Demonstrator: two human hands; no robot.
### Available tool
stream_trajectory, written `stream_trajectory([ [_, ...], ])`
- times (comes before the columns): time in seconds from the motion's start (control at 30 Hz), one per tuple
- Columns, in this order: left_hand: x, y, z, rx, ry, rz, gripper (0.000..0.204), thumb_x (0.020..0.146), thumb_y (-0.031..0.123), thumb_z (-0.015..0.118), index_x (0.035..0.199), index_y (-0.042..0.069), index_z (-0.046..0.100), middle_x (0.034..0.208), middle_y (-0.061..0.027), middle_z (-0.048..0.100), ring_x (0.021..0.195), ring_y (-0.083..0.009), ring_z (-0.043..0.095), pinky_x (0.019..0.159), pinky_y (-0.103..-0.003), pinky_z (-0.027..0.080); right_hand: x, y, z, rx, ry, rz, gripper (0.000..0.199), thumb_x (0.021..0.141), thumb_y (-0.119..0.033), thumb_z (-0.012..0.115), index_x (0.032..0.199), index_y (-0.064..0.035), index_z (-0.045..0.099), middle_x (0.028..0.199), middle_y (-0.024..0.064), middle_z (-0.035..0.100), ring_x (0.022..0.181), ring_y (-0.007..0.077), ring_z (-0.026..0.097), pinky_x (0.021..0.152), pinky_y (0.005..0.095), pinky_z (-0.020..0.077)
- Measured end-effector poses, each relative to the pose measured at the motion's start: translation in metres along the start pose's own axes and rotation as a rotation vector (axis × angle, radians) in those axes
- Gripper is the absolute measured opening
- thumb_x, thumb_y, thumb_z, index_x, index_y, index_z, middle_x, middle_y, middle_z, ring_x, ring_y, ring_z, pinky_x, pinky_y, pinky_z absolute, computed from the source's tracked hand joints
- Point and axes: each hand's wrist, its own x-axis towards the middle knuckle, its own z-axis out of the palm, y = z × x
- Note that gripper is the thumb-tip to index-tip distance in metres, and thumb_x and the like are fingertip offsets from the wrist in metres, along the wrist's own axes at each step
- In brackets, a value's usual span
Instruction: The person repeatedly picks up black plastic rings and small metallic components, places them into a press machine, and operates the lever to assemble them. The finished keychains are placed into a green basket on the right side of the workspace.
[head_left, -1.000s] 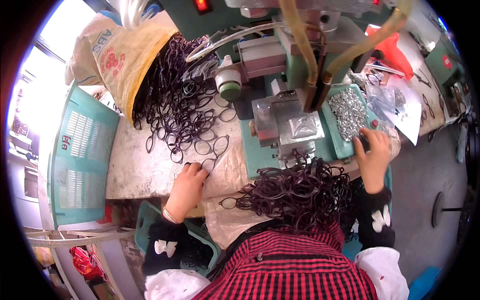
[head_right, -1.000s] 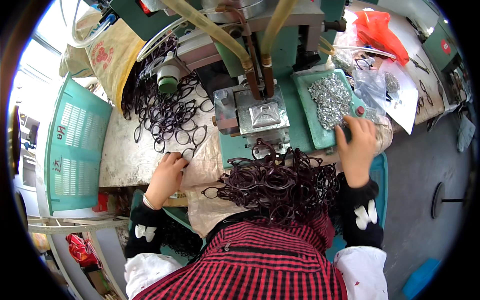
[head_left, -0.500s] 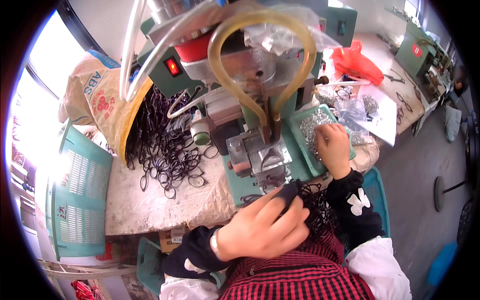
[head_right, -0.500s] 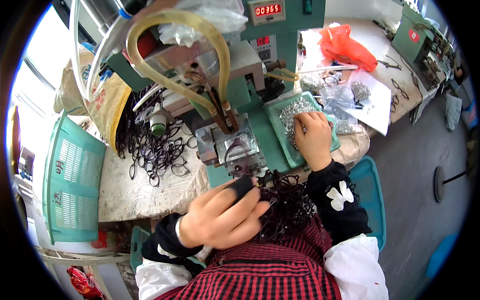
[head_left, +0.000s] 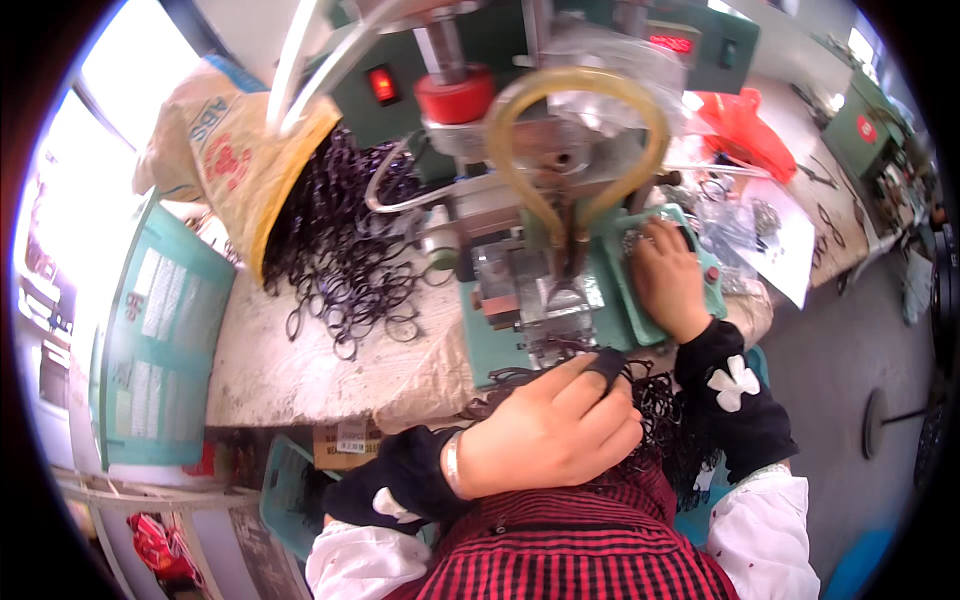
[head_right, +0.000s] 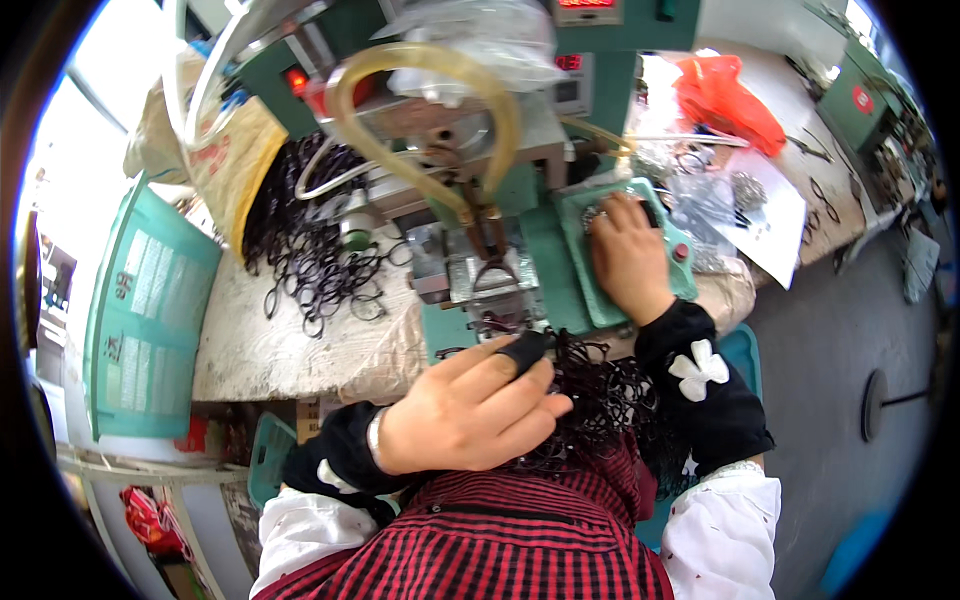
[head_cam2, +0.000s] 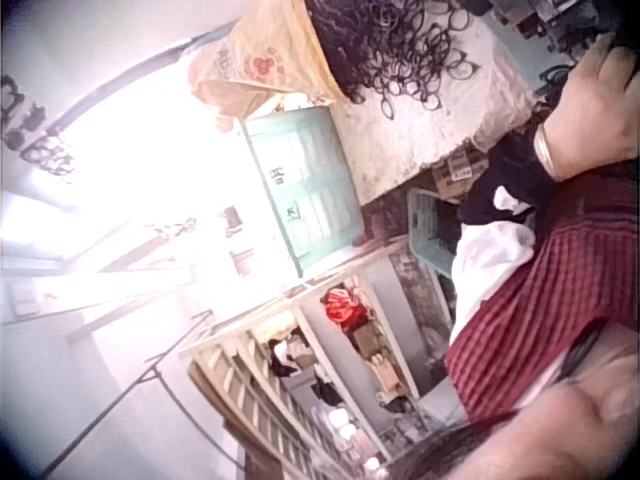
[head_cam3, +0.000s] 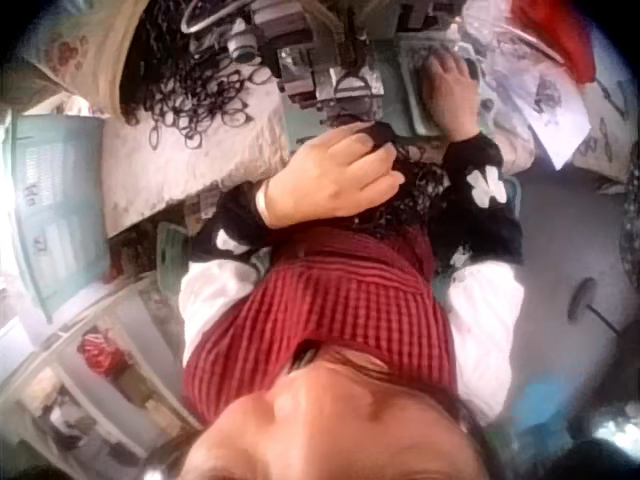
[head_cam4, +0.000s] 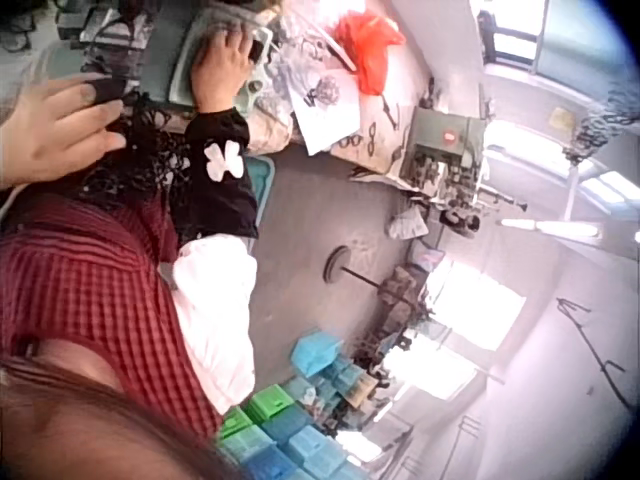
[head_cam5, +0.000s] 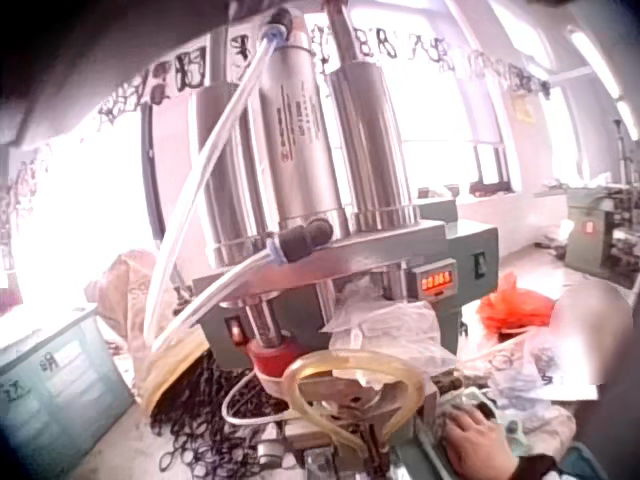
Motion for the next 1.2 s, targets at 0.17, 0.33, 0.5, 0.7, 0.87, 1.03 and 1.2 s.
stream_trajectory([
  [0.17, -0.074, -0.004, 0.001, -0.151, 0.334, -0.228, 0.037, 0.080, 0.023, 0.086, 0.102, 0.000, 0.066, 0.114, -0.0143, 0.071, 0.100, -0.0310, 0.071, 0.091, -0.047, 0.058, -0.020, 0.004, -0.021, 0.323, 0.186, 0.304, 0.011, 0.087, -0.001, 0.068, 0.098, -0.0005, 0.071, 0.099, 0.0155, 0.072, 0.096, 0.0354, 0.068, 0.087, 0.0409, 0.0520],
  [0.33, -0.131, -0.086, 0.037, 0.038, 0.346, -1.111, 0.088, 0.074, 0.011, 0.083, 0.148, -0.002, 0.037, 0.147, -0.0255, 0.043, 0.131, -0.0426, 0.045, 0.111, -0.047, 0.038, -0.026, -0.028, -0.032, 0.667, 0.149, 0.579, 0.010, 0.092, -0.002, 0.070, 0.102, 0.0005, 0.070, 0.091, 0.0016, 0.068, 0.084, 0.0091, 0.061, 0.078, 0.0255, 0.0483],
  [0.5, -0.128, -0.163, 0.048, 0.015, 0.191, -1.162, 0.104, 0.070, 0.009, 0.085, 0.156, -0.002, 0.026, 0.151, -0.0266, 0.041, 0.134, -0.0453, 0.042, 0.114, -0.048, 0.036, 0.010, -0.048, -0.023, 0.855, 0.015, 0.634, 0.011, 0.092, -0.001, 0.069, 0.103, 0.0010, 0.069, 0.092, 0.0008, 0.068, 0.085, 0.0087, 0.061, 0.080, 0.0233, 0.0477],
  [0.7, -0.139, -0.145, -0.054, 0.424, 0.568, -0.919, 0.041, 0.081, 0.000, 0.074, 0.120, 0.004, 0.065, 0.119, -0.0135, 0.067, 0.111, -0.0304, 0.061, 0.097, -0.040, 0.047, -0.066, -0.001, -0.047, 0.594, 0.202, 0.624, 0.013, 0.091, 0.002, 0.070, 0.104, 0.0024, 0.071, 0.094, 0.0028, 0.069, 0.088, 0.0108, 0.063, 0.083, 0.0245, 0.0488],
  [0.87, -0.188, -0.132, -0.064, 0.446, 0.011, -0.914, 0.022, 0.078, 0.003, 0.076, 0.100, 0.005, 0.070, 0.111, -0.0105, 0.069, 0.100, -0.0343, 0.062, 0.087, -0.041, 0.050, -0.080, -0.017, -0.073, 0.706, 0.241, 0.765, 0.012, 0.089, 0.005, 0.068, 0.101, 0.0036, 0.070, 0.093, 0.0031, 0.068, 0.088, 0.0120, 0.063, 0.083, 0.0253, 0.0485],
  [1.03, -0.196, -0.166, -0.058, 0.511, 0.005, -0.978, 0.019, 0.080, 0.006, 0.073, 0.098, 0.007, 0.071, 0.097, -0.0098, 0.069, 0.093, -0.0330, 0.062, 0.083, -0.042, 0.050, 0.011, -0.075, -0.080, 0.851, 0.068, 0.401, 0.015, 0.081, 0.005, 0.070, 0.095, 0.0030, 0.067, 0.093, 0.0056, 0.069, 0.087, 0.0156, 0.064, 0.084, 0.0280, 0.0493],
  [1.2, -0.234, -0.210, -0.045, 0.500, -0.048, -0.945, 0.008, 0.079, 0.008, 0.073, 0.087, 0.009, 0.074, 0.092, -0.0099, 0.066, 0.095, -0.0332, 0.060, 0.085, -0.044, 0.049, 0.039, -0.091, -0.041, 1.216, 0.132, 0.552, 0.039, 0.082, 0.003, 0.074, 0.118, 0.0016, 0.059, 0.091, 0.0040, 0.066, 0.087, 0.0097, 0.062, 0.081, 0.0239, 0.0485],
])
